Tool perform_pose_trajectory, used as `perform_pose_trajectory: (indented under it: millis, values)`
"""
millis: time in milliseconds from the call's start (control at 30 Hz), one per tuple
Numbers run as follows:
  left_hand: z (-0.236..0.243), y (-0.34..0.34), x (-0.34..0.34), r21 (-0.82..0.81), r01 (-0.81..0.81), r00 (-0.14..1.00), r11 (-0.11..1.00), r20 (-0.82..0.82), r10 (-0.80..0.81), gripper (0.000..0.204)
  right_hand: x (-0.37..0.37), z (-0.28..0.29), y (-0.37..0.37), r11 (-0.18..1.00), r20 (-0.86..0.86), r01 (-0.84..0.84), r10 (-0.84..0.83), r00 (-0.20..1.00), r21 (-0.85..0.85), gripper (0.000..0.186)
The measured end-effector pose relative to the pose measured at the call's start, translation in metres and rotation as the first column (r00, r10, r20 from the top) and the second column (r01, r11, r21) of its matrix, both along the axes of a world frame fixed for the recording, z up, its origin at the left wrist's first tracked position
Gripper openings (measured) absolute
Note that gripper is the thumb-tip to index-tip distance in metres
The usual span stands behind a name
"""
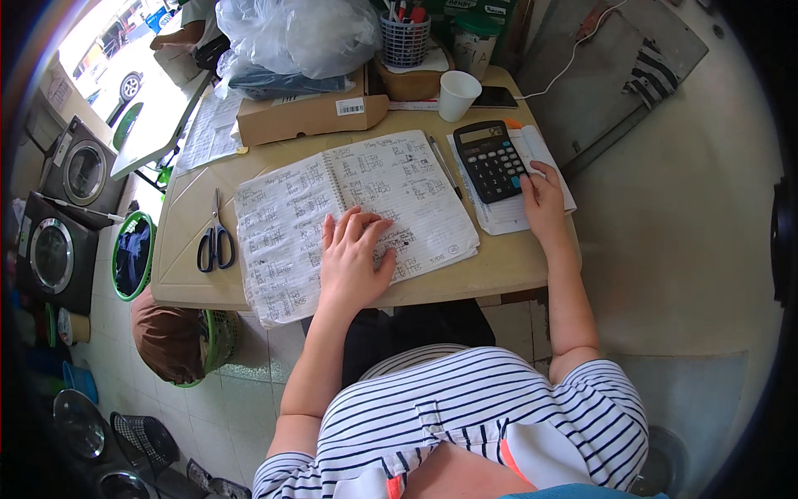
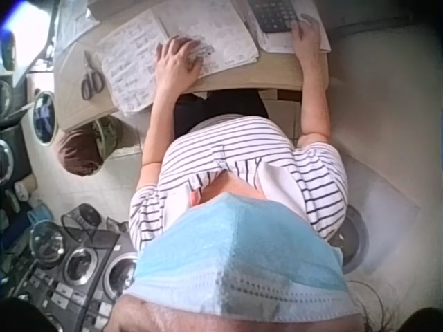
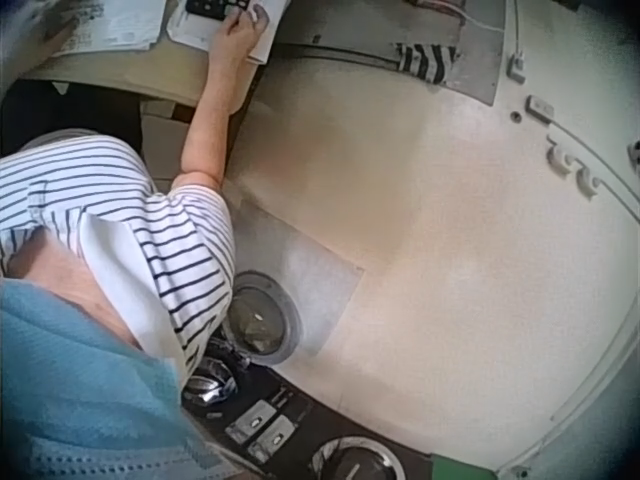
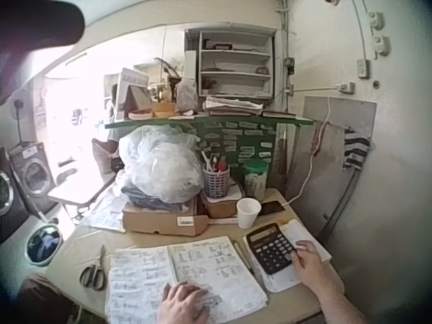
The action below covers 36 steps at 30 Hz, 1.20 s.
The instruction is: Using a calculator and an account book to tally laundry service totals.
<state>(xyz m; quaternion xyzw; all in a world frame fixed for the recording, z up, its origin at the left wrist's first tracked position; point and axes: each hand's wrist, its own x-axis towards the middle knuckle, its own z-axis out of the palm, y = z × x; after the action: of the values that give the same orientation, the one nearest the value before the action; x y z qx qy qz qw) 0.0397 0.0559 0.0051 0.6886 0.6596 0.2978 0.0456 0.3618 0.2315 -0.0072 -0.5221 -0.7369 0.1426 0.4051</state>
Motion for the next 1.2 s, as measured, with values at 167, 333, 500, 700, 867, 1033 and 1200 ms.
perform_pose_trajectory:
  millis: [167,333,500,700,867,1033,1200]
  values:
    - [0.001,0.000,0.000,0.006,0.006,1.000,1.000,0.001,-0.006,0.039,-0.007,0.009,-0.005,0.998,-0.019,-0.067,0.067,0.998,0.000,0.017]
    - [0.001,0.000,-0.001,0.004,-0.002,1.000,1.000,-0.011,0.002,0.039,-0.029,0.017,-0.016,0.980,0.034,-0.171,0.169,0.985,0.104,0.012]
    - [0.000,0.000,-0.001,0.011,0.003,1.000,1.000,0.001,-0.003,0.039,-0.036,0.013,-0.011,0.972,0.403,-0.177,0.102,0.909,0.154,0.012]
    - [0.001,0.000,-0.001,0.009,0.006,1.000,1.000,0.003,-0.006,0.039,-0.050,0.020,0.010,0.969,0.197,-0.197,0.166,0.966,0.150,0.012]
    - [0.000,0.000,0.000,0.003,0.006,1.000,1.000,0.011,-0.006,0.039,-0.043,0.019,0.017,0.979,0.219,-0.164,0.135,0.966,0.118,0.014]
    - [0.001,0.000,0.000,-0.005,0.003,1.000,1.000,-0.006,-0.003,0.040,-0.022,0.011,0.011,0.995,0.304,-0.091,0.075,0.950,0.039,0.015]
    - [0.002,0.001,-0.001,-0.006,0.002,1.000,1.000,0.001,-0.002,0.041,-0.009,0.018,0.002,0.992,-0.135,-0.096,0.084,0.987,-0.086,0.018]
